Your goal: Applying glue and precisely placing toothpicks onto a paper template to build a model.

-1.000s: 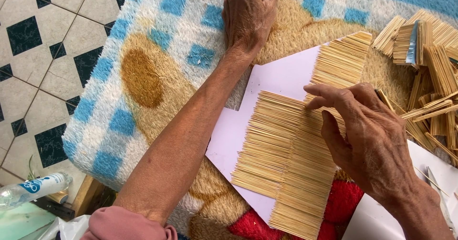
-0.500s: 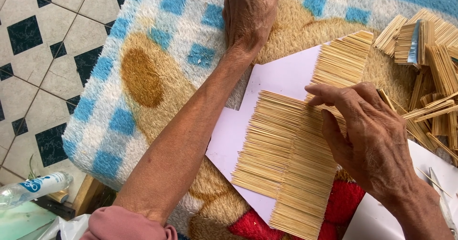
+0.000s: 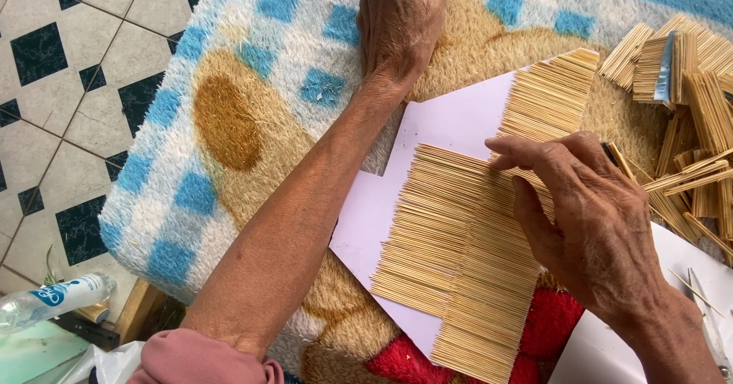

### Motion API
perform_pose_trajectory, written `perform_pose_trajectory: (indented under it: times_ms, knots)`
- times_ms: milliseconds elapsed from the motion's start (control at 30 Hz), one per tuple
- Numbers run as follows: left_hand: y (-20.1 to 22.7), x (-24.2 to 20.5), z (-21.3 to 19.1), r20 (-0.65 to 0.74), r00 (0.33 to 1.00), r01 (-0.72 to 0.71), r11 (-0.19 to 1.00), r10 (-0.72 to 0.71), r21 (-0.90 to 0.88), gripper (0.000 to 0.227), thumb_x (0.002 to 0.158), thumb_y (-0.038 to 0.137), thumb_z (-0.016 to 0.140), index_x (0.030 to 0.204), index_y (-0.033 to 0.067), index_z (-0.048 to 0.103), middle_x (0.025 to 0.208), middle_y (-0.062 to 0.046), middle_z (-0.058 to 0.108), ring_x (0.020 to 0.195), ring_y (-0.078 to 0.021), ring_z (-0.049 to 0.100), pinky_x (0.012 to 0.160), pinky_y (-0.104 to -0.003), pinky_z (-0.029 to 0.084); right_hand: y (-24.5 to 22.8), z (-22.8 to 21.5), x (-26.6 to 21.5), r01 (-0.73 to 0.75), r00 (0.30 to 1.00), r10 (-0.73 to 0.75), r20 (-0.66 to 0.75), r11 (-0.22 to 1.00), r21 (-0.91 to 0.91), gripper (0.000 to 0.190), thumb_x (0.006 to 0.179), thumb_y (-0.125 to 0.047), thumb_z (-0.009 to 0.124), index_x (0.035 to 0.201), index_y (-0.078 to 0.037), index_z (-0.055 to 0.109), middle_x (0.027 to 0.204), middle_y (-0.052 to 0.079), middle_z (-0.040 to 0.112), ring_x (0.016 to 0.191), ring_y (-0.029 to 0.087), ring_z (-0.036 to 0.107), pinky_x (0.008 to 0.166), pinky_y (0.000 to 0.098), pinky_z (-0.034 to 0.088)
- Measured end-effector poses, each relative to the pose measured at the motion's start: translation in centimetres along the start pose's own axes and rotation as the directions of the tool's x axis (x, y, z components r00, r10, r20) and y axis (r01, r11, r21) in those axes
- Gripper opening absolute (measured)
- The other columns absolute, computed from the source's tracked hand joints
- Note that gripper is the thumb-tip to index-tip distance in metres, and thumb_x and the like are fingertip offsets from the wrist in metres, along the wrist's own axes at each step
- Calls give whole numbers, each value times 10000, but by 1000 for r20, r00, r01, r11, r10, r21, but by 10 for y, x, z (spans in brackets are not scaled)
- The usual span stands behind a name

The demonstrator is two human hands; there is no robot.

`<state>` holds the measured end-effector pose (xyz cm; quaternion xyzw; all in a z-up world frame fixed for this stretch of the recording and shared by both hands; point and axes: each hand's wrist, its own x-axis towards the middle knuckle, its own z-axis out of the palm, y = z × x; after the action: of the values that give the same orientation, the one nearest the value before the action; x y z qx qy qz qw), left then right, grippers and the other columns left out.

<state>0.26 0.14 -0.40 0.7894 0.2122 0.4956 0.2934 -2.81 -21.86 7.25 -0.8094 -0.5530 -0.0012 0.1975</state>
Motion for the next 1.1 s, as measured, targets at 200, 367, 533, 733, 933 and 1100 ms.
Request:
perform_pose_trajectory:
  times_ms: [200,367,533,733,933,1100]
  knots:
    - [0,0,1,6,1000,15,1000,-15,5,144,737,261,468,664,138,485,466,6,562,345,-126,551,307,-263,436,0,1,0,-20,1000,20,6,1000,2,371,686,6,578,1044,-82,533,860,15,639,599,134,480,478,250,433]
    - [-2,-1,2,-8,1000,-6,1000,6,4,146,738,256,468,661,133,480,452,11,552,334,-120,543,304,-258,432,-1,0,0,-19,1000,19,1,1000,13,344,698,-16,579,1033,-81,540,848,15,640,612,136,491,494,253,439]
    - [0,0,1,-10,1000,-7,1000,7,5,150,739,254,464,652,133,477,441,12,540,321,-112,526,290,-252,416,1,1,-1,-12,1000,12,-7,1000,10,353,697,-15,583,1040,-81,538,856,16,643,609,132,493,491,246,441]
    - [1,0,0,-1,1000,-2,1000,2,-11,164,738,243,458,631,121,481,437,16,541,320,-107,531,288,-245,428,1,0,-1,-22,1000,22,2,1000,11,374,681,8,583,1041,-76,529,889,36,628,587,138,478,499,255,431]
    - [8,4,-7,-10,1000,-29,999,29,-31,218,748,230,428,593,96,502,423,-2,519,295,-122,474,281,-273,382,1,-10,0,-22,998,22,-51,1000,5,396,653,53,584,1028,-67,541,903,48,622,514,122,447,551,258,438]
    - [27,8,-13,51,981,-184,982,186,-47,75,772,50,550,793,95,607,711,-9,627,551,-131,548,535,-278,463,7,-55,-5,-76,964,139,-228,961,266,234,683,52,598,902,-26,572,873,54,611,650,114,554,565,208,469]
